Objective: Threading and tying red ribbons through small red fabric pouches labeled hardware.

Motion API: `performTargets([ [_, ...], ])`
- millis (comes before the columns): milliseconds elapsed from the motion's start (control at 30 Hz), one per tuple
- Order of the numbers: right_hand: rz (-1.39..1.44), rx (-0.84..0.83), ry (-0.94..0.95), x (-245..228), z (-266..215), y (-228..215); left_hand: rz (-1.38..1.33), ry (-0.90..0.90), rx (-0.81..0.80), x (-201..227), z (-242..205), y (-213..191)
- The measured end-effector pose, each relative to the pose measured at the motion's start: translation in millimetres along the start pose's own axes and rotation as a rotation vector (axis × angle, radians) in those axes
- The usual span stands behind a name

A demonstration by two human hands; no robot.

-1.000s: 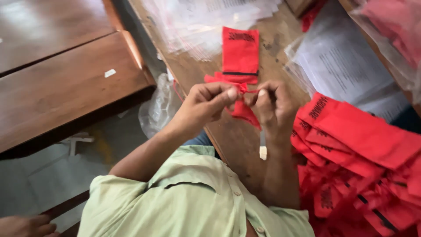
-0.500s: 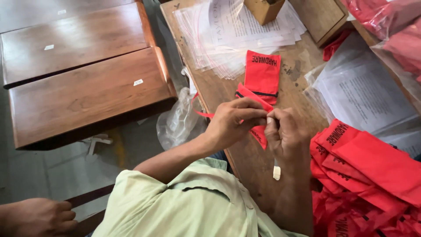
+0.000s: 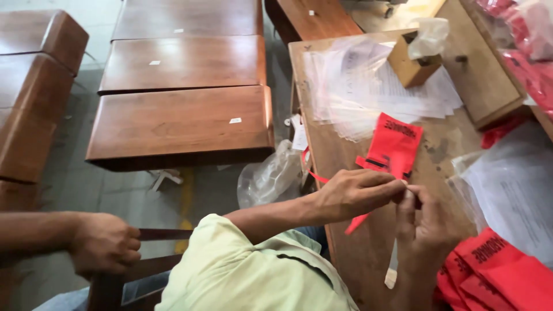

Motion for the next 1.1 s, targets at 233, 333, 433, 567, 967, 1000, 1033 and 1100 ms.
performTargets([
  [233, 0.740, -0.083, 0.519, 33.8, -10.0, 18.1, 0.104, 0.193, -0.039, -1.1, -2.5, -6.6],
  [333, 0.950, -0.191, 0.636, 65.1, -15.6, 26.7, 0.098, 0.291, -0.070, -7.0, -2.2, -7.5],
  [433, 1.106, -0.335, 0.704, 92.9, -27.6, 40.0, 0.072, 0.393, -0.107, -3.9, -1.2, -11.7],
  [567, 1.294, -0.439, 0.723, 114.8, -42.1, 49.9, 0.081, 0.507, -0.073, 1.0, -2.3, -12.0],
  [967, 0.333, -0.214, 0.221, 16.6, 11.7, 14.5, -0.055, -0.194, 0.095, -7.2, 10.8, 1.8],
  [1000, 0.300, -0.214, 0.249, 25.6, 8.1, 21.6, -0.096, -0.198, 0.084, -10.1, 8.5, 0.4],
  [1033, 0.226, -0.159, 0.132, 31.0, 7.6, 26.6, -0.445, -0.432, 0.036, -26.9, 4.0, 5.8],
  [1100, 0.072, -0.135, 0.083, 35.4, 4.8, 26.9, -0.886, -0.693, -0.070, -36.0, 0.9, 16.0],
])
Point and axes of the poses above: each hand's wrist, its own z-axis towards the middle knuckle, its own y-axis out of the palm, x = y × z, the point moved 5 cm from there along z, towards the middle knuckle, and after that the axes turned 5 degrees about -z, right-handed, at the moved point
